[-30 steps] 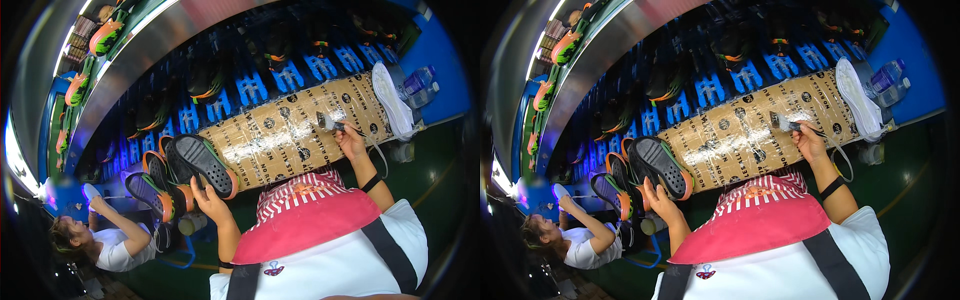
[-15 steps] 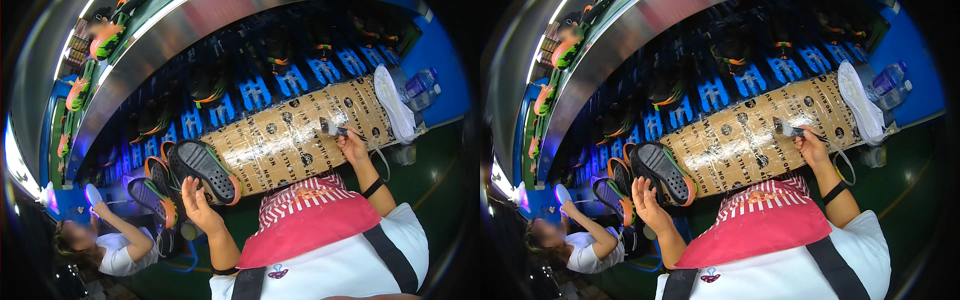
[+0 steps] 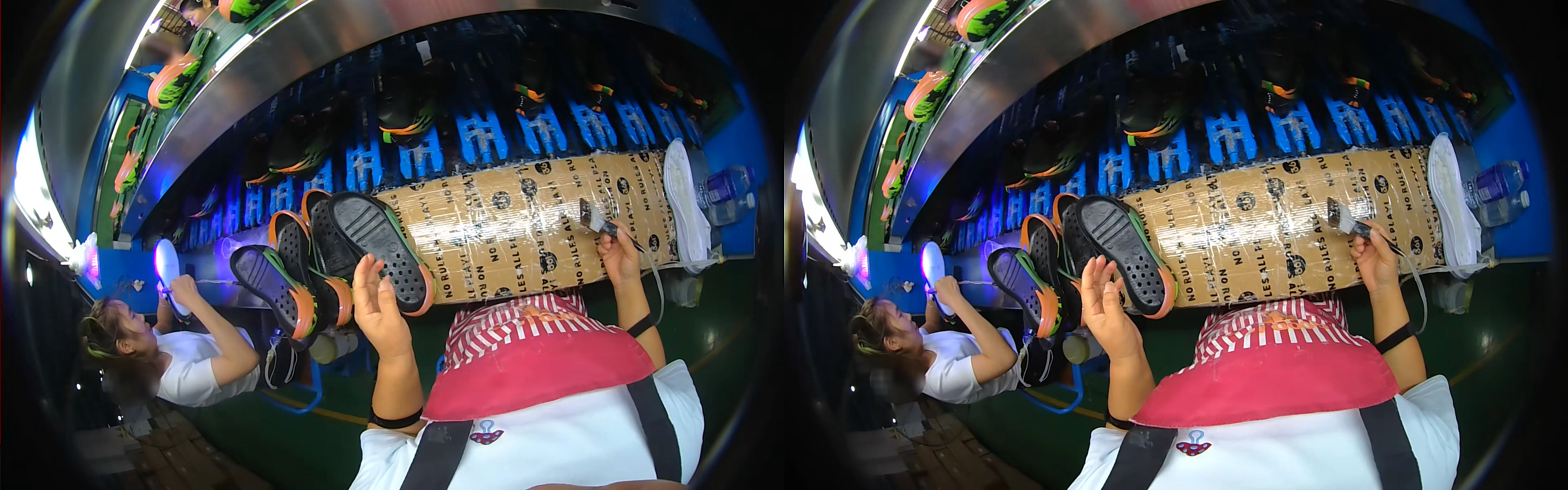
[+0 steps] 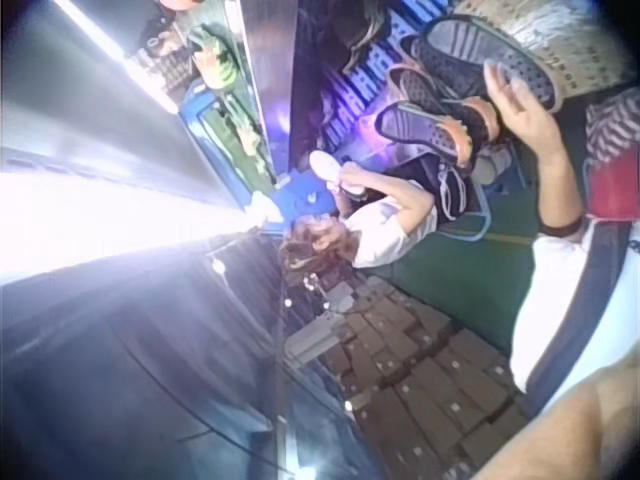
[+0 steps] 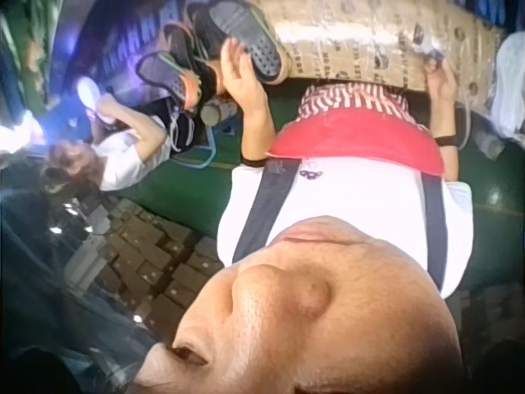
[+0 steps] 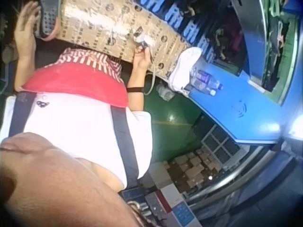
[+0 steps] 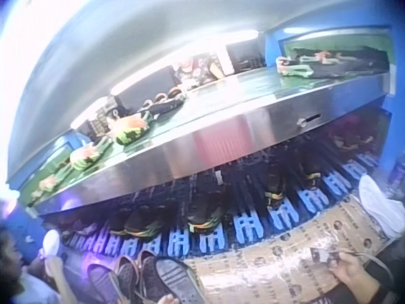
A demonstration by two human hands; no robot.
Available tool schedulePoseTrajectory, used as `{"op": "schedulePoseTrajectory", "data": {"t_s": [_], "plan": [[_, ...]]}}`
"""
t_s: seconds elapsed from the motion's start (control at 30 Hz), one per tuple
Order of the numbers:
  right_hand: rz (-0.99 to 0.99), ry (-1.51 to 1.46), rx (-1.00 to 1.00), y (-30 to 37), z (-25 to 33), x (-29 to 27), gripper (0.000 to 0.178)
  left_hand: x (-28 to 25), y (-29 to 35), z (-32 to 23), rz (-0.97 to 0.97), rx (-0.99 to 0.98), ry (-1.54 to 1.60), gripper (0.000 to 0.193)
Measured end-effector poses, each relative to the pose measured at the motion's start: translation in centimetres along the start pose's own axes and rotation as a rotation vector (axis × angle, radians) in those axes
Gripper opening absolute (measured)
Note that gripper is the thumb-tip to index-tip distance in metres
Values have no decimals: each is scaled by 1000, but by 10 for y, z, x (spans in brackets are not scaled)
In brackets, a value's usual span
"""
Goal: Applying white adhesive paste or sealant to the edges and soles of black rubber clogs using a small brush.
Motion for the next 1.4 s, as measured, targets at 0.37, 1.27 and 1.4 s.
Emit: {"op": "schedulePoseTrajectory", "data": {"t_s": [0.37,1.27,1.4], "plan": [[-19,53,7,-4,-2,7,23,-12,-6,4,-27,-18,57,39],[-57,-8,-29,4,3,20,21,79,-340,-195,12,754,-846,41],[-18,-46,-28,7,7,21,21,68,-328,-185,-30,919,-526,28]]}}
Point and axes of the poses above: each hand's wrist, its own y-axis away from the middle knuckle, its own x-axis out of the palm, z = x × y, the point moved 1 cm from there along -y, towards the middle knuckle, and after that the axes turned 6 degrees about -y, right-handed, at the moved point
